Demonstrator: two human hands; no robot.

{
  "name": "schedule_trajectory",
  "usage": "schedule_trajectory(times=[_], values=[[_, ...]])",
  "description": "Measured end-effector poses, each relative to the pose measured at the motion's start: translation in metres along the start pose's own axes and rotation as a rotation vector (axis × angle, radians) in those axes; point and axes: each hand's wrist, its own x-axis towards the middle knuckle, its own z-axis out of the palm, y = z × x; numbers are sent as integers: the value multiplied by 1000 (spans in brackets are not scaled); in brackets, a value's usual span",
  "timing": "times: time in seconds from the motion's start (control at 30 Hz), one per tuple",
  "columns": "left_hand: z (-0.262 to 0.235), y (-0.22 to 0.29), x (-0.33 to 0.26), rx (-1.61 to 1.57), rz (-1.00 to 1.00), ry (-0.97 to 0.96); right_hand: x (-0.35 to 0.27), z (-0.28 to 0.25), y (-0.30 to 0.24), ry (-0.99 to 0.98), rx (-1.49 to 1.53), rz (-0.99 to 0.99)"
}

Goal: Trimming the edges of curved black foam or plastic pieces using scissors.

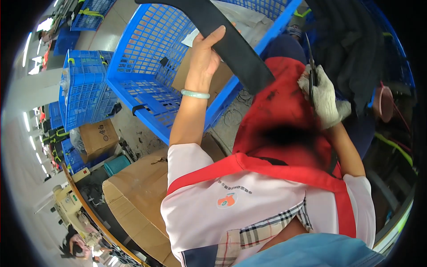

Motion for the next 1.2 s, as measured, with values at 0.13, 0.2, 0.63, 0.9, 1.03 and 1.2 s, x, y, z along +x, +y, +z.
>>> schedule_trajectory(times=[0.13,0.2,0.63,0.9,1.03,1.2], values=[[43,-16,-41,-49,-12,-84,-29,-13,-22,-135,152,-24],[63,-32,-64,-67,-26,-112,-40,-14,-31,-226,229,-35],[123,-1,-95,6,157,-185,-125,-17,-36,-418,-393,-315],[134,4,-101,5,135,-234,-120,-21,-56,-172,-353,-433],[137,-3,-96,-1,128,-249,-106,-20,-55,-134,-571,-431],[142,-10,-92,20,90,-290,-100,-10,-77,-81,-619,-530]])
